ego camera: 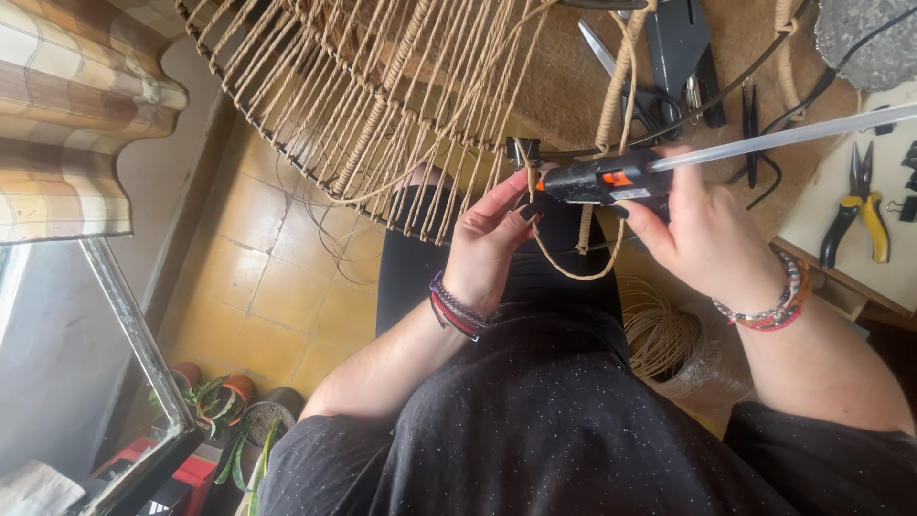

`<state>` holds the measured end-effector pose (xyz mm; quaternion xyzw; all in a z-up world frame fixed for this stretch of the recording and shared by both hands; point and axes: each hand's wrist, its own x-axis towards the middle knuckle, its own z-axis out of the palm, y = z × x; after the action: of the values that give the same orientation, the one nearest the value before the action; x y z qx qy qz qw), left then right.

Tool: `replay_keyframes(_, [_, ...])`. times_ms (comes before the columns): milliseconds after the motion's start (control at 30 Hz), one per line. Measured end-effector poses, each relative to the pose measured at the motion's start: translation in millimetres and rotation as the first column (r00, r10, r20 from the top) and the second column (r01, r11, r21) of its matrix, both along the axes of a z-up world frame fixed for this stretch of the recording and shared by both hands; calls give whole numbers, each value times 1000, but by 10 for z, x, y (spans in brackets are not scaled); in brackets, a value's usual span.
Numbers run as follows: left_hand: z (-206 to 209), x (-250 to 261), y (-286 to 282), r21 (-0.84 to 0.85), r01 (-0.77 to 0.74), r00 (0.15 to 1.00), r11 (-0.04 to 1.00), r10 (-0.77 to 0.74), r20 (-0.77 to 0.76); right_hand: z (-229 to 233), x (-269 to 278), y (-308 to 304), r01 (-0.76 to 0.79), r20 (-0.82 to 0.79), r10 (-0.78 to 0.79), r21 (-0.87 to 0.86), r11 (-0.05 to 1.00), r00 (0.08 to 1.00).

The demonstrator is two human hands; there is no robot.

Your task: Weaving rope around a metal frame to create a wicker-style chair, using a glue gun to secure the ends.

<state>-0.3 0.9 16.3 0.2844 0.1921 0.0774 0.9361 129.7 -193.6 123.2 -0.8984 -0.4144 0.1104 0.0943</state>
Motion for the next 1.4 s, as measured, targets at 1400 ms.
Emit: replay_keyframes(1400, [255,95,-7,118,-23,968,993,52,-246,-820,1554,-1914,406,552,-369,60,912,747])
